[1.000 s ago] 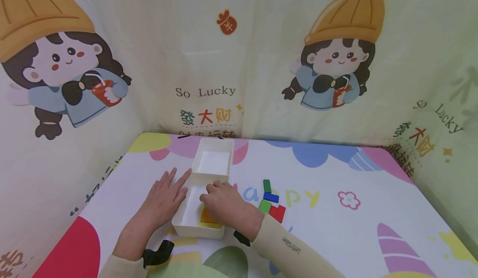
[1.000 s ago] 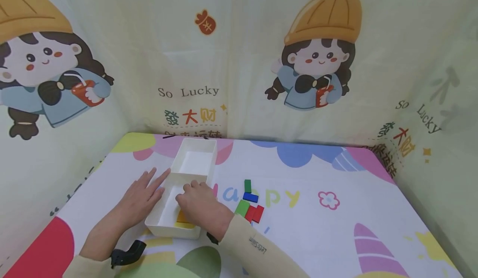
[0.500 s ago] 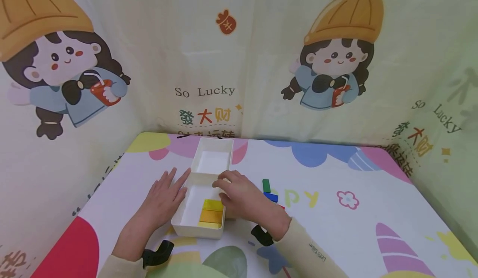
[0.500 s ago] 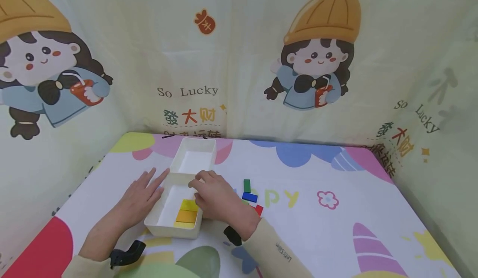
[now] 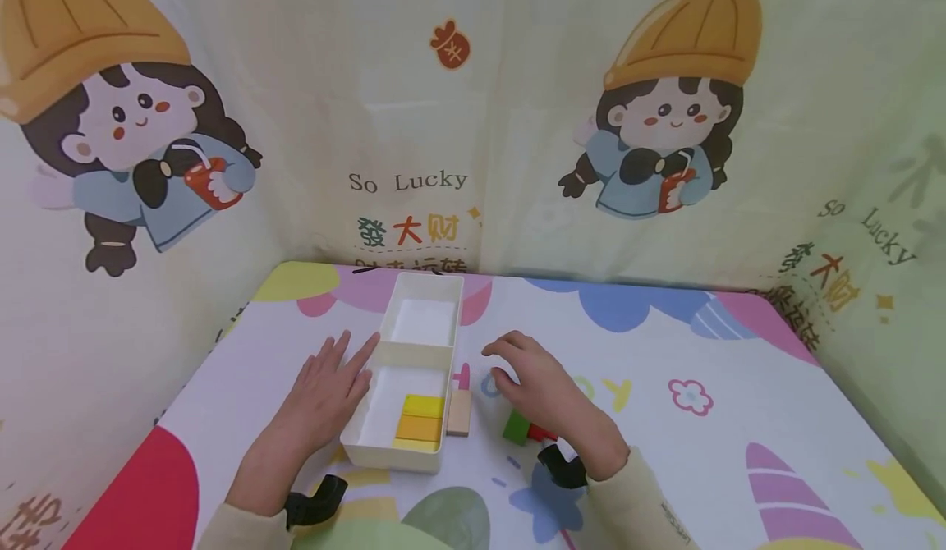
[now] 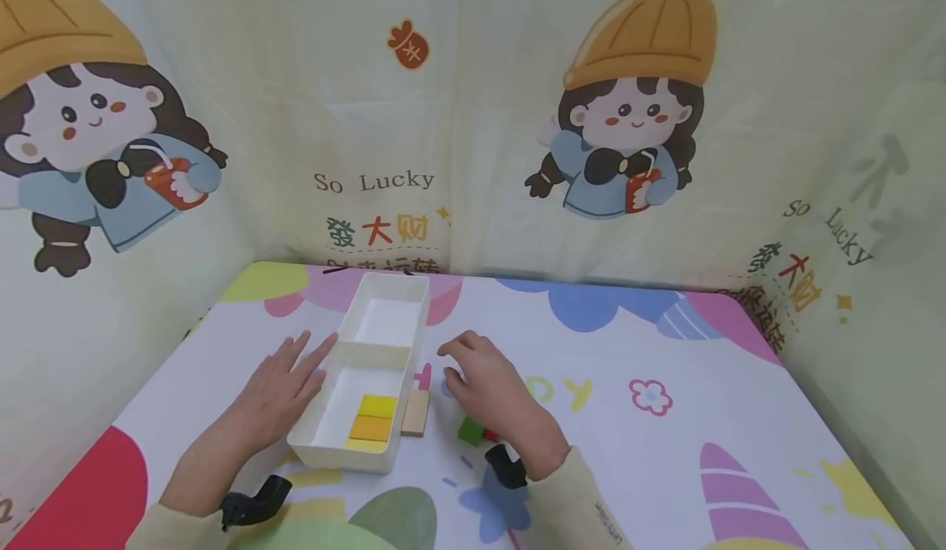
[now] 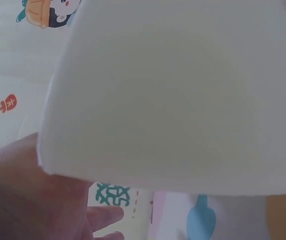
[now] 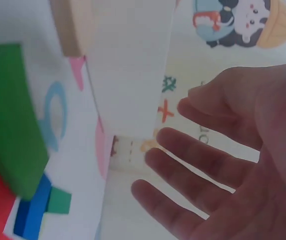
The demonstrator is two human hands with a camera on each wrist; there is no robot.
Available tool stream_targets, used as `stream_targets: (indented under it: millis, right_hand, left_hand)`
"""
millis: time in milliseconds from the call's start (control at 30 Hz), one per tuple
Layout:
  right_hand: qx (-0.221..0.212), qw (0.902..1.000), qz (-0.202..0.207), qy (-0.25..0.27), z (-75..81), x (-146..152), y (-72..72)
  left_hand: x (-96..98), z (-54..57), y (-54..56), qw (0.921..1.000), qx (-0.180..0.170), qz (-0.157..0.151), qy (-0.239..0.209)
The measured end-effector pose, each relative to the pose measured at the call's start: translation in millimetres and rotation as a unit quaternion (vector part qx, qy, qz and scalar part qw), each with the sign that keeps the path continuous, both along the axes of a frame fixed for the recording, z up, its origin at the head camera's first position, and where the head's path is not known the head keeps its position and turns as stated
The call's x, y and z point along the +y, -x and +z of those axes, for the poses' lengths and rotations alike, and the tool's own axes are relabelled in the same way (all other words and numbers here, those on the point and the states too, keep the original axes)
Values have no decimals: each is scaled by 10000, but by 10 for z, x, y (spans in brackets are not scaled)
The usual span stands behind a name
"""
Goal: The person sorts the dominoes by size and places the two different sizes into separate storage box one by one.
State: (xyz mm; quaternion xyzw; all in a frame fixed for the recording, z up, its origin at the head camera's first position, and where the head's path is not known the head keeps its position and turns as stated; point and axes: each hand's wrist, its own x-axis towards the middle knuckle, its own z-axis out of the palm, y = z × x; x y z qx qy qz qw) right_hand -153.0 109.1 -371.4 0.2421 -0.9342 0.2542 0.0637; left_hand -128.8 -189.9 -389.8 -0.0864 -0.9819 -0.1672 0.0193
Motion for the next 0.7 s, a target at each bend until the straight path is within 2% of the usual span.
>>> stream_targets:
  millis: [100,333,533,700]
  right_hand:
    - [-163,9998,-152,-21,-38,77,-15]
    - [-481,9985,-195,-150,-120,206,-73]
    - [-534,9971,-82,-541,-165,252,-76]
    - [-784,9929,18,-892,-207,277,-92]
  left_hand:
    - [14,5,6,10000,-14,6,8]
    - [27,1,13,9999,-111,-4,-20]
    - [29,-3,19,9999,-132,-4,-66]
    - [29,3,23,9999,-110,-32,-64]
